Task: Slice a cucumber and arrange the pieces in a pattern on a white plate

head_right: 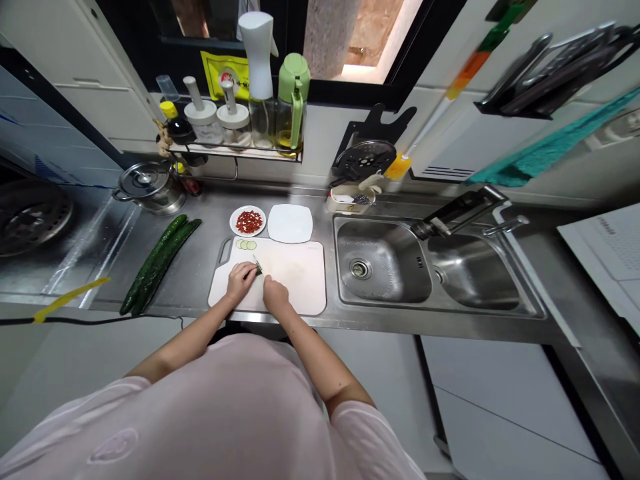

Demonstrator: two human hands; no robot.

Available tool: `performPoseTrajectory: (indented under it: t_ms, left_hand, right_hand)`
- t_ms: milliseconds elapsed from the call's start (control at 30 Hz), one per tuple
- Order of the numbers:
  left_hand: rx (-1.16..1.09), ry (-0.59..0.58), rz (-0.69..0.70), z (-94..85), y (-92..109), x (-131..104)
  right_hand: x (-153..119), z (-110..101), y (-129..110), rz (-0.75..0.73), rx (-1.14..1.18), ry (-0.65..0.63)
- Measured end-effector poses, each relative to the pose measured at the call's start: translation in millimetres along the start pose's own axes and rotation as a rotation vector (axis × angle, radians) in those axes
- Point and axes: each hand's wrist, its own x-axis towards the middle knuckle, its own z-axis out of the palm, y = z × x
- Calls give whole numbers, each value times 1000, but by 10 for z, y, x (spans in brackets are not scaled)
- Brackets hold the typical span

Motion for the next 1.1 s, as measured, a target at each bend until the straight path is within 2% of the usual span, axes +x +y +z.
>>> performPoseTrajectory:
  t_ms: [367,867,1100]
  left_hand:
    - [1,2,24,-3,-1,4]
    - [13,5,29,-4,-6,-5]
    - [4,0,25,-20,4,3]
  right_hand:
    - [-199,72,73,39,-2,-24]
    - [78,-81,-81,16,10,-8]
    - [10,-21,-29,20,1,12]
